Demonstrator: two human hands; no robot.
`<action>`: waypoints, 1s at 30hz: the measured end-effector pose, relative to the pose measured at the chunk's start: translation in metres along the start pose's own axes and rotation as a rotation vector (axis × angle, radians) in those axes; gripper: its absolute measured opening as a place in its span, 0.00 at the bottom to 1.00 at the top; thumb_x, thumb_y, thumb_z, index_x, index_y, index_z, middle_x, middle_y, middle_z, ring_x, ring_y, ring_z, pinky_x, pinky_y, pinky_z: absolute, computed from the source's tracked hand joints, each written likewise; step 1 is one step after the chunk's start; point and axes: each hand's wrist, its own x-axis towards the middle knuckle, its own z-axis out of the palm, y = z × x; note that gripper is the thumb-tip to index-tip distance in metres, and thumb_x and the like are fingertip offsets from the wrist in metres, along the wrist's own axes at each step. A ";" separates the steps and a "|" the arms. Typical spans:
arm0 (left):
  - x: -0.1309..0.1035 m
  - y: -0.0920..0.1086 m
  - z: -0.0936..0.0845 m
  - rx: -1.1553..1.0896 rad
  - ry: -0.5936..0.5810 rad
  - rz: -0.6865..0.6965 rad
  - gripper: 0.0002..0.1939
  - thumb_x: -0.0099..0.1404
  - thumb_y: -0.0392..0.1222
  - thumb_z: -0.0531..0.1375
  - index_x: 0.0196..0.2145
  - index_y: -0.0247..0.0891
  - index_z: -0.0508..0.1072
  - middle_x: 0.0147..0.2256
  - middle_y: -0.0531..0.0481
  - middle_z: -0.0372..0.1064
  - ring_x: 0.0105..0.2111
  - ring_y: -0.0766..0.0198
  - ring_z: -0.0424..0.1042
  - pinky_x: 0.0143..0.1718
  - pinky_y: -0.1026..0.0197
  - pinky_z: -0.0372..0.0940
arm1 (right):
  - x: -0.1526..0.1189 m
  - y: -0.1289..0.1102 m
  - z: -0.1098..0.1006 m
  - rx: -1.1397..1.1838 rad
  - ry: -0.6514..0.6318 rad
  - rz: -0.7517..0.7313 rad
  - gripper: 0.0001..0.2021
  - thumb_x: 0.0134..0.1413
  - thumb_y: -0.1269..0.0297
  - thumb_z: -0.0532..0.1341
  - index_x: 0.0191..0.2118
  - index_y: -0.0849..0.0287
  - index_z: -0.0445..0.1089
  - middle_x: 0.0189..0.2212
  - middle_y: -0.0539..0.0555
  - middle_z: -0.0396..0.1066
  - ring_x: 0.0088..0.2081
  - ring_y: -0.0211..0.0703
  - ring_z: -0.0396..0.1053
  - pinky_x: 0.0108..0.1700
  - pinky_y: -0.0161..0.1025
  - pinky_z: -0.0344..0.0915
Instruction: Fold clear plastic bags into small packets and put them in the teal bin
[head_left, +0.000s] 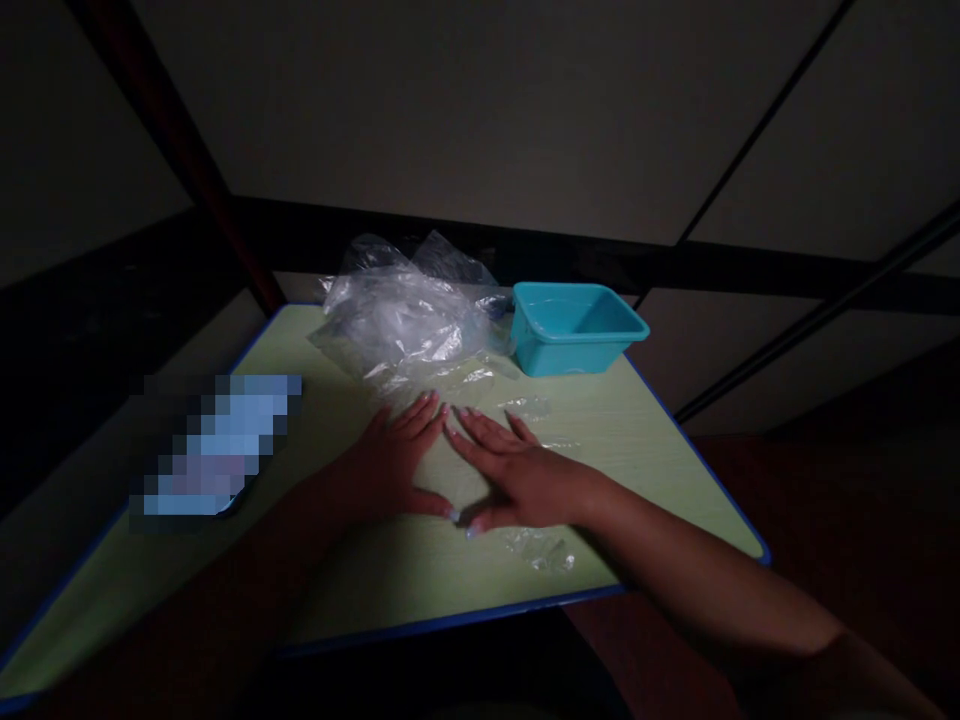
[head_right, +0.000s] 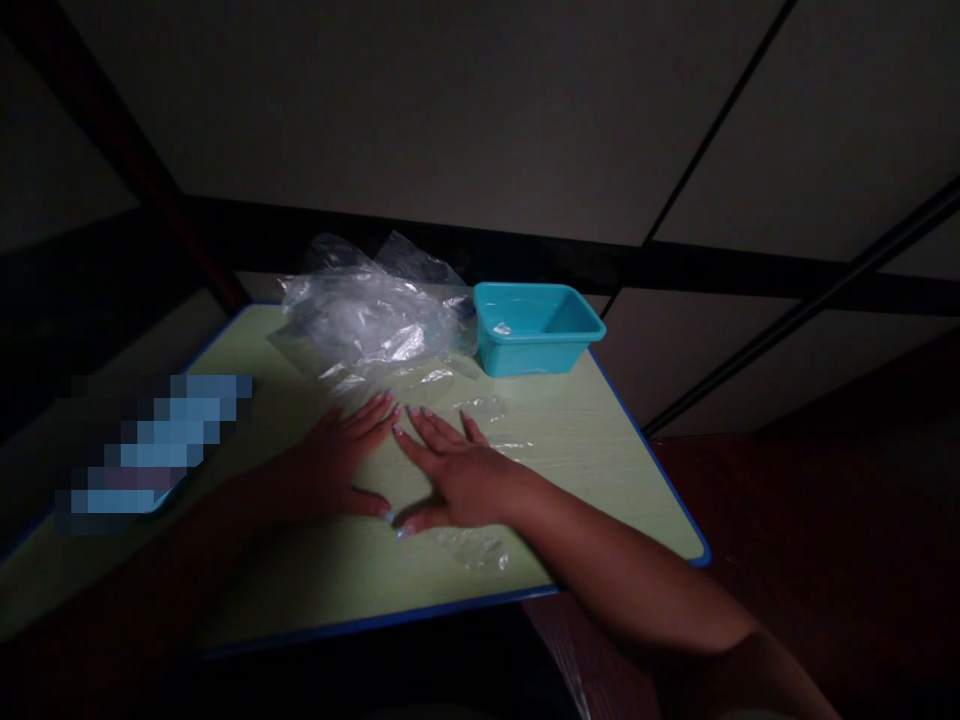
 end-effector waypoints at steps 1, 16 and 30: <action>-0.001 0.000 0.001 0.001 -0.019 -0.002 0.64 0.48 0.78 0.55 0.68 0.32 0.42 0.68 0.31 0.34 0.67 0.38 0.37 0.62 0.34 0.37 | 0.001 0.000 0.003 -0.002 -0.049 -0.001 0.50 0.53 0.40 0.60 0.70 0.60 0.34 0.69 0.67 0.26 0.69 0.61 0.27 0.62 0.68 0.26; 0.003 0.013 0.000 0.002 -0.023 0.023 0.63 0.48 0.76 0.57 0.68 0.28 0.45 0.66 0.26 0.34 0.67 0.37 0.38 0.62 0.32 0.36 | 0.010 0.004 0.006 0.050 0.019 0.011 0.42 0.62 0.42 0.50 0.70 0.58 0.28 0.69 0.63 0.28 0.69 0.51 0.28 0.62 0.67 0.19; -0.002 0.008 -0.003 0.030 -0.037 -0.054 0.63 0.47 0.78 0.56 0.68 0.30 0.46 0.66 0.27 0.34 0.66 0.35 0.40 0.60 0.31 0.44 | 0.000 0.040 -0.024 0.021 0.006 0.364 0.43 0.60 0.41 0.51 0.70 0.59 0.31 0.68 0.65 0.23 0.68 0.58 0.24 0.63 0.67 0.34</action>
